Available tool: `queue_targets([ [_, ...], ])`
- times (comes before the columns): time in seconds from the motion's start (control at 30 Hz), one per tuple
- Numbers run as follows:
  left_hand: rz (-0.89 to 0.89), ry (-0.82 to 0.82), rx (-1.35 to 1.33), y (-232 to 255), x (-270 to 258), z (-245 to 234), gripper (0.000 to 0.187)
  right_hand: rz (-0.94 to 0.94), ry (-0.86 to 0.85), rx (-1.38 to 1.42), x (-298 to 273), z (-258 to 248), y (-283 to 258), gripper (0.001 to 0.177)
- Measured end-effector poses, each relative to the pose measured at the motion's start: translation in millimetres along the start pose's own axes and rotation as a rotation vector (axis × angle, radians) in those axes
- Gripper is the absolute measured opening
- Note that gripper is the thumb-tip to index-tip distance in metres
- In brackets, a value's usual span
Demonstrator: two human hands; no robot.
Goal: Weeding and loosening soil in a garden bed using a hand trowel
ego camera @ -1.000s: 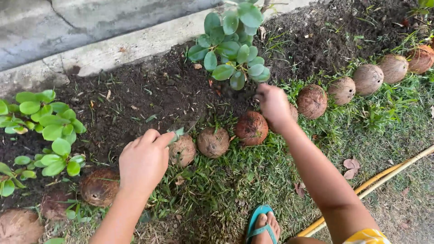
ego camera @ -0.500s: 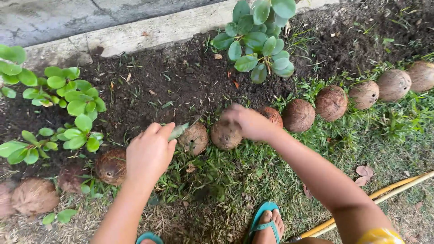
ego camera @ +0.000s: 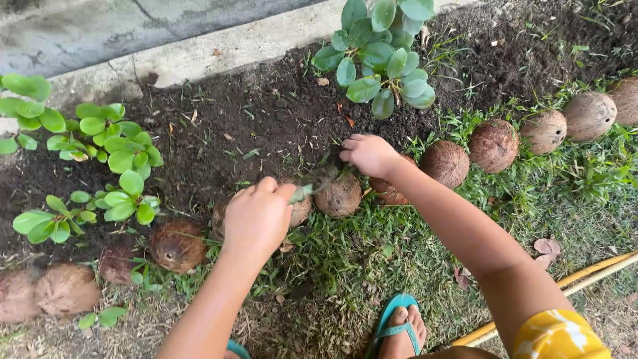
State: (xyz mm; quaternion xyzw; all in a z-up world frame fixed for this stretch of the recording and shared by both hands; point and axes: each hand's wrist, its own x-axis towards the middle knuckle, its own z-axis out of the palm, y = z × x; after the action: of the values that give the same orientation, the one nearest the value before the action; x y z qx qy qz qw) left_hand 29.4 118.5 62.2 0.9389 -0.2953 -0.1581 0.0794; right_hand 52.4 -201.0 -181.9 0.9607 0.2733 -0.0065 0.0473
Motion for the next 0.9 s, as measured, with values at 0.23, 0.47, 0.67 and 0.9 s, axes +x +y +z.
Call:
queue_targets([
  [0.23, 0.334, 0.152, 0.221, 26.3, 20.4, -22.1, 0.011, 0.138, -0.054, 0.189, -8.1, -22.6, 5.4, 0.011],
  [0.47, 0.465, 0.515, 0.259, 47.5, 116.5, 119.1, 0.010, 0.294, 0.072, 0.601, -6.2, -23.7, 16.4, 0.008],
  [0.67, 0.552, 0.690, 0.326, -9.2, 80.6, 153.3, 0.011, 0.372, 0.004, 0.733, -4.0, -49.4, 20.8, 0.007],
  [0.9, 0.446, 0.435, 0.216, -14.7, 53.0, 113.4, 0.023, 0.249, -0.166, 0.827, -3.6, -161.0, -8.9, 0.038],
])
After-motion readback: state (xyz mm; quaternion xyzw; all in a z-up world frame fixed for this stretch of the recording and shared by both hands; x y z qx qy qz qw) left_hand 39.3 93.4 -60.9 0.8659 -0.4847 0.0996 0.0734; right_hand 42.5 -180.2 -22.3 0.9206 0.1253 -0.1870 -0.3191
